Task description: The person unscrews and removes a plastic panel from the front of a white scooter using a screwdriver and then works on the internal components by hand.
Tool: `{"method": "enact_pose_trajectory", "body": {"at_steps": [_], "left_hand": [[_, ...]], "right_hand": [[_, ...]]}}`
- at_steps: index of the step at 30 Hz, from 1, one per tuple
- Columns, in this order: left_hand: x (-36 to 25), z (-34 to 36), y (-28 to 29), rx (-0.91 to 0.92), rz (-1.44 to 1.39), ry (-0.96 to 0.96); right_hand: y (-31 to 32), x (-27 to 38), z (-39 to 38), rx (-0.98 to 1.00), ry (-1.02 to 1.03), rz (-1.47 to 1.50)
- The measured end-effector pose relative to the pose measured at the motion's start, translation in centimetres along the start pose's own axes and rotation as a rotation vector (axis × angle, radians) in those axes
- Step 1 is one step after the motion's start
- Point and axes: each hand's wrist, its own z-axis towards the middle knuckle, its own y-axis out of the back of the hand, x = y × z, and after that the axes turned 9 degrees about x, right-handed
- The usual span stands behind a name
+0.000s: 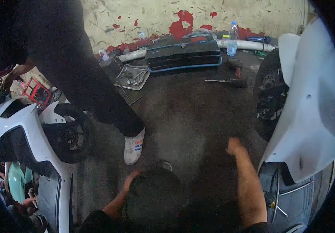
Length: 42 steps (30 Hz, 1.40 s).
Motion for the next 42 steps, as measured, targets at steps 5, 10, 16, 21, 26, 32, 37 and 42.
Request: {"method": "enact_pose_trajectory", "body": {"at_steps": [5,10,16,21,26,32,37,42], "left_hand": [[-9.8,9.4,-9.3,0.056,0.964,-0.767],[-24.2,25.5,-12.2,-0.556,0.917,-0.679],[-32.4,37.4,-13.4,-0.652,1.453,0.02],[-32.1,46.0,-5.9,-1.085,0.946,-0.023],[-34.0,43.5,-4.8,-1.147,0.858,-0.009],[-32.1,41.1,-3.5,-0.806,0.805,-0.066],[-26.9,38.7,-13.4,-0.689,0.627,-0.39],[-23.9,24.1,-29.1,0.2,0.247,-0.707]], "right_hand": [[1.2,0.5,-0.4,-0.198,0.059,0.168],[2.9,3.8,-1.5,-0.122,0.06,0.166],[6.4,1.3,-9.1,-0.15,-0.104,0.398],[12.0,5.8,-18.3,-0.306,0.224,0.631],[10.7,4.3,-24.0,-0.257,-0.014,0.786],[8.3,4.8,-23.1,-0.394,0.073,0.841],[9.3,5.5,-23.9,-0.269,0.275,0.791],[11.5,6.1,-22.9,-0.411,0.344,0.534]]}}
